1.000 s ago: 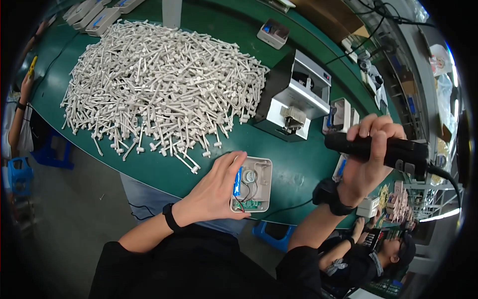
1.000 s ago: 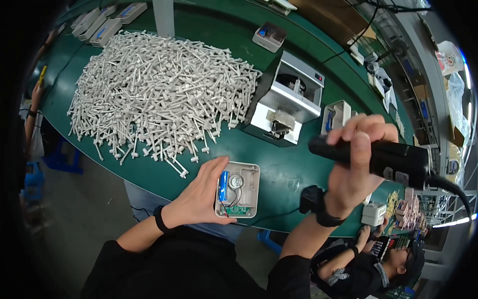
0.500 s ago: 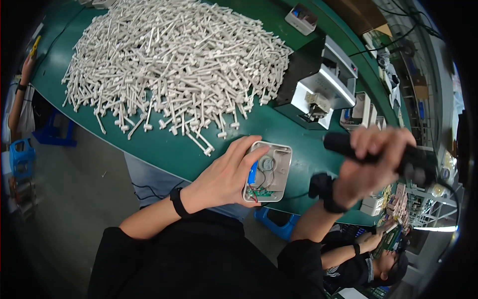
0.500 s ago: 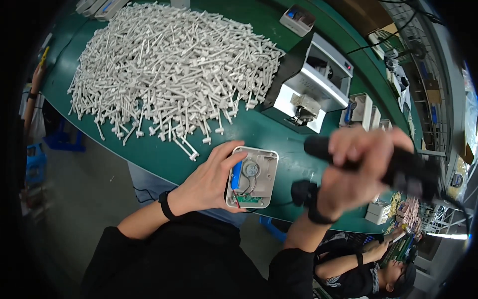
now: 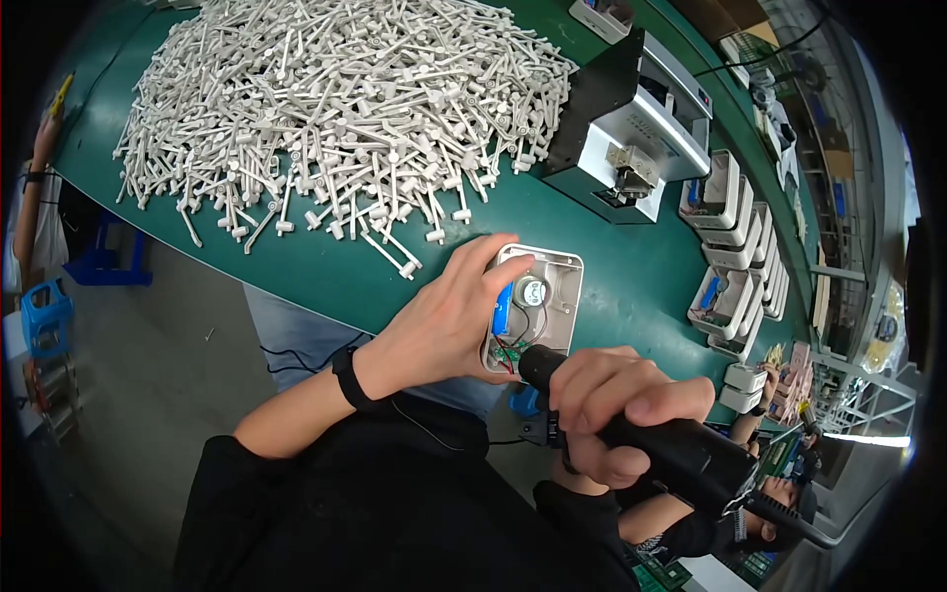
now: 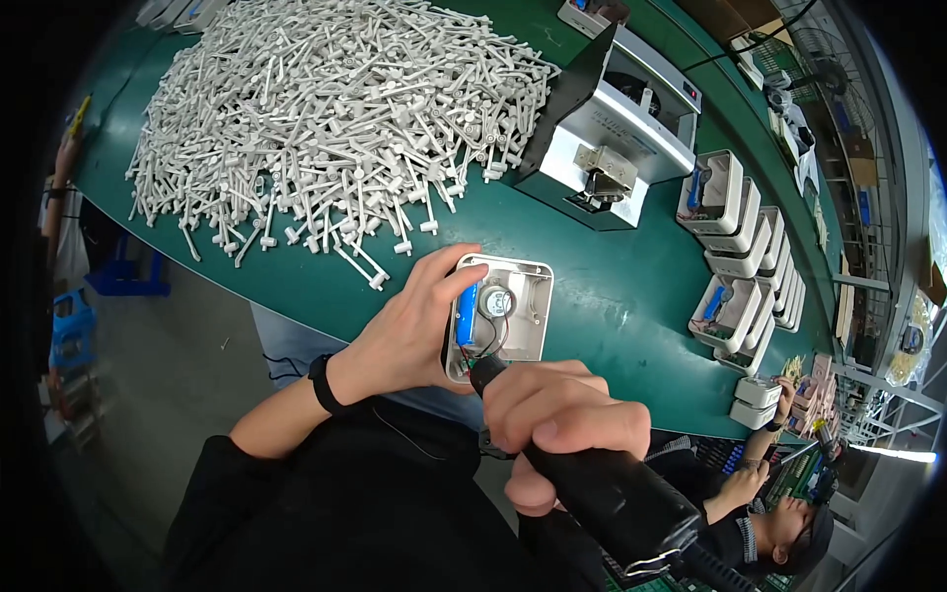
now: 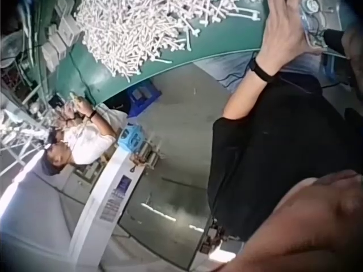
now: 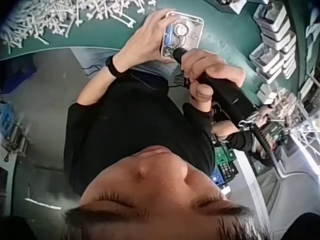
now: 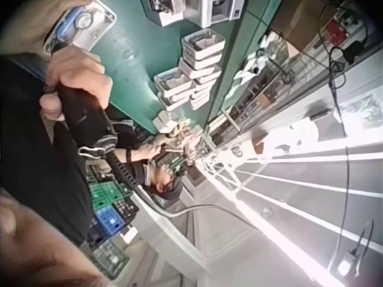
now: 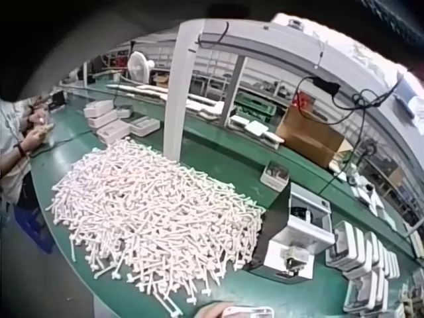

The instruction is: Assembling small electronic components into a white plastic housing using an electric screwdriver.

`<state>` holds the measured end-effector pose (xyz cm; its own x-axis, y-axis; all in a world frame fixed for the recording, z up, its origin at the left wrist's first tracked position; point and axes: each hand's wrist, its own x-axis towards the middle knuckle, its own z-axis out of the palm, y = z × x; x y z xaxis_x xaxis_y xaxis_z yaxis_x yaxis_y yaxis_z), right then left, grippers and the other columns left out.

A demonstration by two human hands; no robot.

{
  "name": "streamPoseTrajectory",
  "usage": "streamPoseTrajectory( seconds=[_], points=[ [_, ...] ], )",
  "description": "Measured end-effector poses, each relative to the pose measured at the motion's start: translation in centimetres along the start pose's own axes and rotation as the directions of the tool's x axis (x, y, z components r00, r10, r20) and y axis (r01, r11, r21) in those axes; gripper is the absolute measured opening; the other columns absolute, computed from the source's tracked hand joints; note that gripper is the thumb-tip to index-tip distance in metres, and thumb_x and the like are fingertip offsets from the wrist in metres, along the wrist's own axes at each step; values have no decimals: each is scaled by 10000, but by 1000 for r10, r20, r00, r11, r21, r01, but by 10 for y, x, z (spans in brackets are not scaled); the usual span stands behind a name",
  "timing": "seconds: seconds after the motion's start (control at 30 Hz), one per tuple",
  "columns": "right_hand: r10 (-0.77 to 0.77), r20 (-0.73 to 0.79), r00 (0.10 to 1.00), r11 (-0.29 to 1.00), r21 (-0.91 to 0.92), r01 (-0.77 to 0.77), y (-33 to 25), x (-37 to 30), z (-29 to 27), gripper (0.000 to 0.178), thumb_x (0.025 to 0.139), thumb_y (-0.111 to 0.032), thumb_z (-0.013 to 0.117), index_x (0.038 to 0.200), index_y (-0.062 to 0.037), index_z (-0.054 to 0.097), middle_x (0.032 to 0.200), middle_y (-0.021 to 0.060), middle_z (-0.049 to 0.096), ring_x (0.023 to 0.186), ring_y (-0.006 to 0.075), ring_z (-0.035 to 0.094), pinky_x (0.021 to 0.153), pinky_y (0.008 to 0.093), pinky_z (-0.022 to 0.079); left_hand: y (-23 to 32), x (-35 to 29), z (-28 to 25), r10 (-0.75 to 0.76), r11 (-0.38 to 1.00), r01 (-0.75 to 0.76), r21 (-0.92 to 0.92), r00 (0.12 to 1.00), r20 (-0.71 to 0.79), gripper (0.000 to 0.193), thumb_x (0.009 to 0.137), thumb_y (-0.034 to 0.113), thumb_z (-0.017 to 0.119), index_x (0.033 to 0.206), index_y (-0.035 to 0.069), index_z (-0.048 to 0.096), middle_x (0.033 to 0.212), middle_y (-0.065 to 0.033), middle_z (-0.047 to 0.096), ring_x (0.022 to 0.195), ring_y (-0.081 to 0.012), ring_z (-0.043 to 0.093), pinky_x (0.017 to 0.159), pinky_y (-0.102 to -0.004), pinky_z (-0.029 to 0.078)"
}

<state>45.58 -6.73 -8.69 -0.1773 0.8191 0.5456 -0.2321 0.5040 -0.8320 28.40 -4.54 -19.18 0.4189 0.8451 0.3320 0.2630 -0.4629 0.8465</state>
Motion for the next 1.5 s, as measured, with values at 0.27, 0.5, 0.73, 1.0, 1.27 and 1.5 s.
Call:
streamPoseTrajectory(
  seconds=[0.27, 0.5, 0.73, 1.0, 1.27, 1.5],
  points=[
    [31, -51, 998, 999, -10, -32, 11, -2, 7, 499, 979, -449, 780, 1082, -118, 421, 670, 31, 575, 458, 172, 561, 480, 355, 522, -4, -2, 1, 20, 1000, -19, 17, 1000, -18, 1226, 545, 281, 1036, 1534, 74, 342, 1547, -228, 357, 1398, -474, 435, 1102, -509, 500],
    [39, -105, 994, 999, 9, -38, 8, -4, 6, 514, 977, -462, 777, 1069, -123, 401, 662, 25, 564, 449, 159, 552, 469, 340, 514, -2, -2, 2, 6, 1000, -6, 11, 1000, -2, 1238, 539, 291, 1037, 1537, 79, 336, 1553, -234, 355, 1393, -479, 439, 1101, -509, 501],
    [11, -42, 999, 1000, 0, -11, 10, -2, 4, 505, 986, -464, 763, 1071, -121, 403, 666, 29, 563, 445, 162, 550, 474, 343, 520, -2, -2, 1, -7, 1000, 7, 3, 1000, -5, 1214, 559, 294, 1030, 1539, 88, 343, 1544, -232, 361, 1395, -475, 441, 1092, -505, 509],
    [-23, 102, 995, 990, 141, 9, 9, 2, -7, 434, 928, -118, 832, 1143, -54, 461, 795, 102, 632, 585, 237, 626, 559, 402, 552, -3, 0, 1, -12, 1000, 12, -15, 1000, -7, 1194, 559, 275, 1025, 1536, 107, 359, 1540, -223, 366, 1392, -465, 451, 1092, -496, 514],
    [-23, 29, 999, 987, 161, 18, 20, -5, -4, 437, 944, -183, 840, 1114, -42, 463, 789, 108, 632, 555, 224, 618, 521, 381, 545, -6, -3, 2, -8, 999, 7, -34, 1000, -10, 1202, 532, 254, 1024, 1531, 112, 370, 1540, -216, 369, 1386, -462, 459, 1087, -498, 517],
    [-27, 152, 988, 999, 48, 20, 19, 2, 0, 389, 1038, -354, 714, 1111, -91, 436, 730, 48, 599, 476, 172, 575, 455, 348, 511, -6, 0, 2, -25, 999, 25, -34, 1000, -2, 1180, 540, 255, 1019, 1523, 104, 384, 1538, -215, 375, 1387, -457, 459, 1088, -496, 513]
  ],
)
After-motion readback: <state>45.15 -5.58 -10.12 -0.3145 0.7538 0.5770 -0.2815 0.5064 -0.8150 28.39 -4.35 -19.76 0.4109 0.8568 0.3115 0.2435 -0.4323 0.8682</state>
